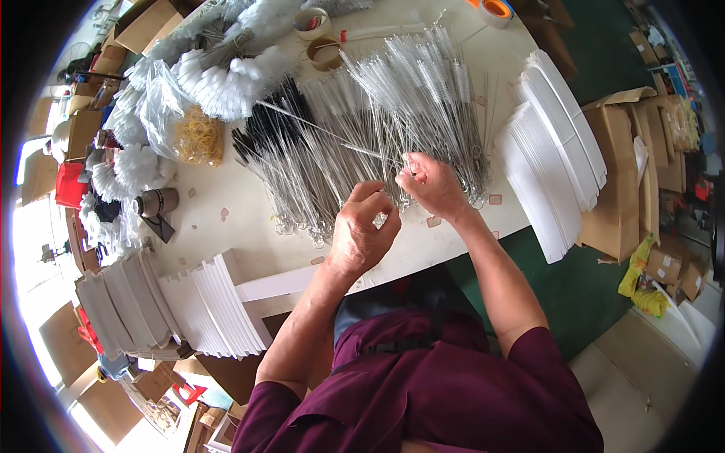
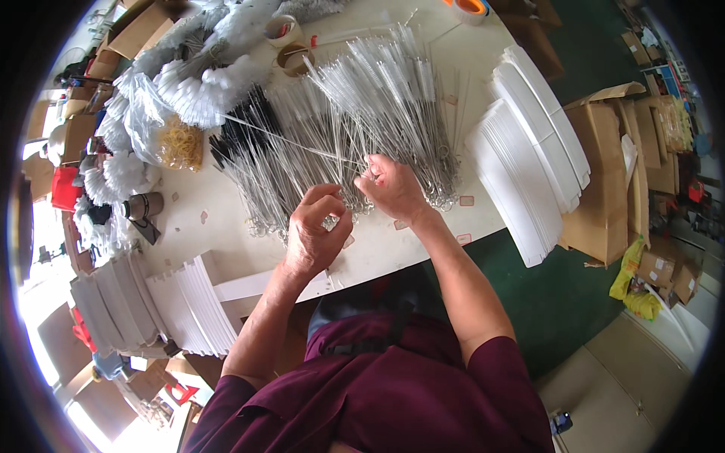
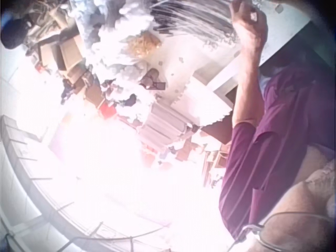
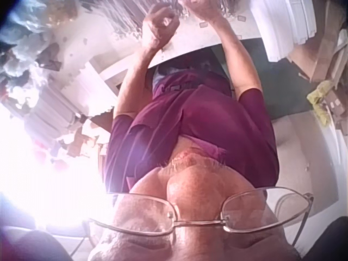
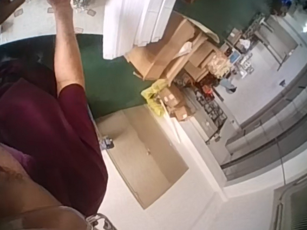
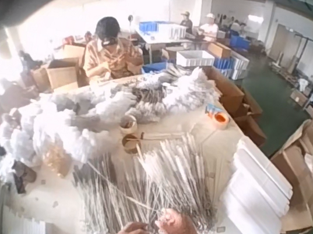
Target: Packing long white industrial brushes into rectangular boxes and stacking them.
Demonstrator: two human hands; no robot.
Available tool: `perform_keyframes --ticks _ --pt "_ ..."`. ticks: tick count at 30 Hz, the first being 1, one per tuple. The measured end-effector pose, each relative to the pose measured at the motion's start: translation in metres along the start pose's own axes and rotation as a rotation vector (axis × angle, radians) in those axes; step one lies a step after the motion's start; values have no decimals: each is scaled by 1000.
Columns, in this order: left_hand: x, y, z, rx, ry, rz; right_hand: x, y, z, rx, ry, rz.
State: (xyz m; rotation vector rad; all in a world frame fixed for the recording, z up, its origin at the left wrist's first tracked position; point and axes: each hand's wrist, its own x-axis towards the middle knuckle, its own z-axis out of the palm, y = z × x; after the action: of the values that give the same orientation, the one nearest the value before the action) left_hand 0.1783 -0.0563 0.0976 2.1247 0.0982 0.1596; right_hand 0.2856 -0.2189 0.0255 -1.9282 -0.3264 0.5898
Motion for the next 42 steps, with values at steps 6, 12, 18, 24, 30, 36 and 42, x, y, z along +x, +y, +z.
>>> perform_keyframes --ticks 6,12,18,24,30,36,42 --pt "-3 1 -15 -89 -44 -116 -2 19 2 -385 105 -32" --pt "-8 15 -55 -416 91 -245 -4 30 -3 -520 172 93" --pt "14 54 -120 -699 206 -180 0 33 -4 -598 193 27" --pt "20 76 -195 -715 354 -116 -1 21 -1 -629 178 66" --pt "6 85 -263 -643 385 -29 2 23 -3 -632 178 77" --pt "-9 98 -242 -631 281 57 -13 -12 -5 -800 114 106" --pt "-24 111 -180 -688 267 145 -43 -52 -6 -160 -218 124"
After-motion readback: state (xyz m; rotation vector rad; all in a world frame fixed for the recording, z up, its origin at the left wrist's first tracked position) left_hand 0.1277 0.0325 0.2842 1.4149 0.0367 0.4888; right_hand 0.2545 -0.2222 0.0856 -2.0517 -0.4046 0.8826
